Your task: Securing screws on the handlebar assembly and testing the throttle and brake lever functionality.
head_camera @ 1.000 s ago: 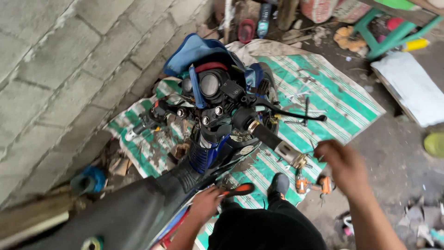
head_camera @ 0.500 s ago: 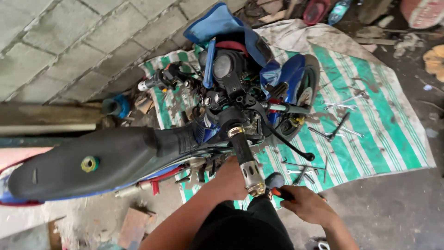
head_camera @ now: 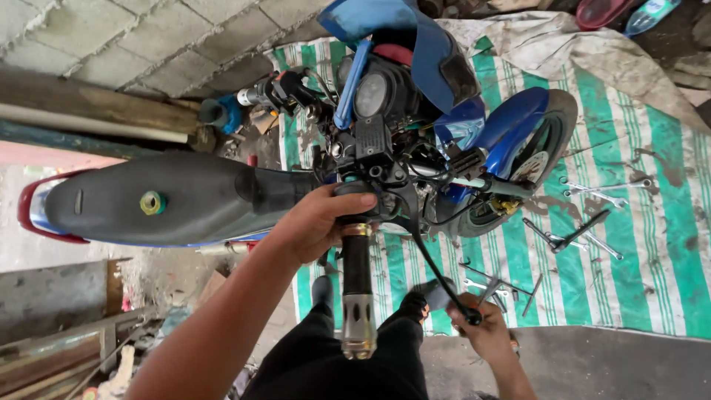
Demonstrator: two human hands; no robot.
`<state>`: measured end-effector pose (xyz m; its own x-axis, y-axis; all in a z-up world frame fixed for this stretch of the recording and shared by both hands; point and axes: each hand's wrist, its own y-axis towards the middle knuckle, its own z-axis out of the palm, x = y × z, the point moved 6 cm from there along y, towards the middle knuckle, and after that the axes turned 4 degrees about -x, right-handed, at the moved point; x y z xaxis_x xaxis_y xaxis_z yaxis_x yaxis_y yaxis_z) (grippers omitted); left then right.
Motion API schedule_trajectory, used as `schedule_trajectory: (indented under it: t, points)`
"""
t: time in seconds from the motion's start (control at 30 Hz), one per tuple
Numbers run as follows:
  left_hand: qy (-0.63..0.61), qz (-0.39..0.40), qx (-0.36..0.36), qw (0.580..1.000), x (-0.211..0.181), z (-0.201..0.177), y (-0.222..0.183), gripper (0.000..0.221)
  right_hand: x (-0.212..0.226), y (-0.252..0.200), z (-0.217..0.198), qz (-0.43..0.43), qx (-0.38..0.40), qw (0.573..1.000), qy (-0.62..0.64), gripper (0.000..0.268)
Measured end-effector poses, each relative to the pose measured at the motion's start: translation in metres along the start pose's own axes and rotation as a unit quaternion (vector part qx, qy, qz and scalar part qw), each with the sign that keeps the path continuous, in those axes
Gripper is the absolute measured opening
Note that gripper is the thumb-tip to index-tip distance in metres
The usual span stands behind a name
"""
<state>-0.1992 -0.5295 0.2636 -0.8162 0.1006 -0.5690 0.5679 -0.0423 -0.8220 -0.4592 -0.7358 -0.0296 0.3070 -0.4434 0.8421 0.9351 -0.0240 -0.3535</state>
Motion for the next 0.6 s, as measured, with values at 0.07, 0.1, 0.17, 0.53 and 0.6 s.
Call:
schedule_trajectory:
  t: [0.07, 0.1, 0.17, 0.53, 0.6]
  points:
    - [0.010, 0.006, -0.025, 1.000, 0.002, -0.002, 0.007, 0.042, -0.006, 0.026, 0.016, -0.006, -0.020, 0.994, 0.108, 0.021]
    - [0.024, 0.013, -0.045, 0.999, 0.003, -0.003, 0.009, 0.042, -0.009, 0.037, 0.022, -0.014, -0.046, 0.975, 0.216, 0.033]
    - [0.008, 0.009, -0.051, 0.999, 0.005, -0.004, 0.011, 0.036, 0.065, 0.061, 0.068, 0.000, -0.053, 0.979, 0.196, 0.033]
    - [-0.059, 0.044, -0.056, 0.996, -0.002, 0.011, 0.010, 0.045, 0.115, 0.140, 0.187, -0.117, 0.020, 0.913, 0.390, 0.042]
    - [-0.043, 0.032, -0.060, 0.997, 0.004, 0.002, 0.018, 0.046, 0.112, 0.142, 0.187, -0.150, 0.023, 0.914, 0.375, 0.027]
